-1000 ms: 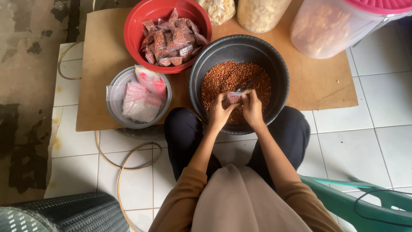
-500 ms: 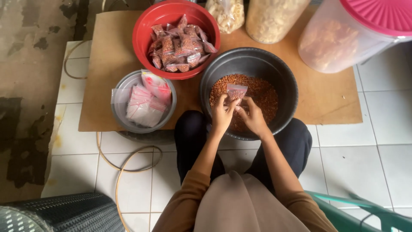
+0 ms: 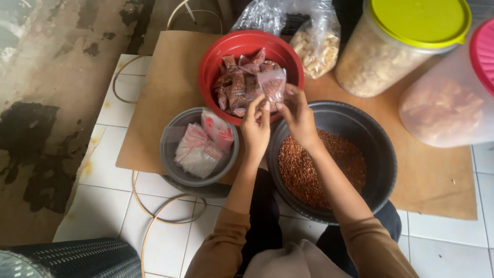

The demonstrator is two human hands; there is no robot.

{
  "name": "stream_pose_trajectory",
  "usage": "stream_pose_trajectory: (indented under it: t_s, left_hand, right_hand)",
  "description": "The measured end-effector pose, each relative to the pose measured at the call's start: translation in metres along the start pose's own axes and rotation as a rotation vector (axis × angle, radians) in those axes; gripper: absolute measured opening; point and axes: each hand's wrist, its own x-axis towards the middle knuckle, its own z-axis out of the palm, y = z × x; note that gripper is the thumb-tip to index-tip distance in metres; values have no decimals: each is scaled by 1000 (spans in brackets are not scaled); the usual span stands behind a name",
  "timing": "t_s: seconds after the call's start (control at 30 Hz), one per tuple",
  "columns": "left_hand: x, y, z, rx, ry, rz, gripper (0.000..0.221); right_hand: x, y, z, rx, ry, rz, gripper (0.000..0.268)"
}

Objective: Manually filling small plastic bags with peanuts from a large bowl.

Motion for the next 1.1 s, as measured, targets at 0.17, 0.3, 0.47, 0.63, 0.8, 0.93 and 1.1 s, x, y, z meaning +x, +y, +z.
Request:
stream_pose_trajectory:
  t_s: [0.17, 0.3, 0.47, 0.63, 0.8, 0.93, 1.1]
  left_hand:
    - [28, -49, -11, 187, -42, 99, 49]
    - [10, -82, -27, 212, -19, 76, 46]
    - [-22, -61, -75, 196, 67, -53, 36]
    - [-53, -95, -136, 185, 157, -247, 49]
    - [-58, -102, -192, 358, 48, -435, 37]
    - [-65, -113, -213, 710, -232, -520, 46]
    - [-71, -131, -217, 958, -469, -514, 47]
  right_hand:
    - [32, 57, 40, 38, 24, 62, 47]
    - [12, 62, 54, -28, -93, 195, 50]
    - [-6, 52, 78, -90, -199, 188, 37]
    - [-22, 46, 121, -241, -360, 96, 21]
    - [-30, 18, 163, -402, -717, 69, 25]
    - [-38, 50, 207, -483, -958, -20, 34]
    - [-38, 121, 258, -701, -978, -80, 38]
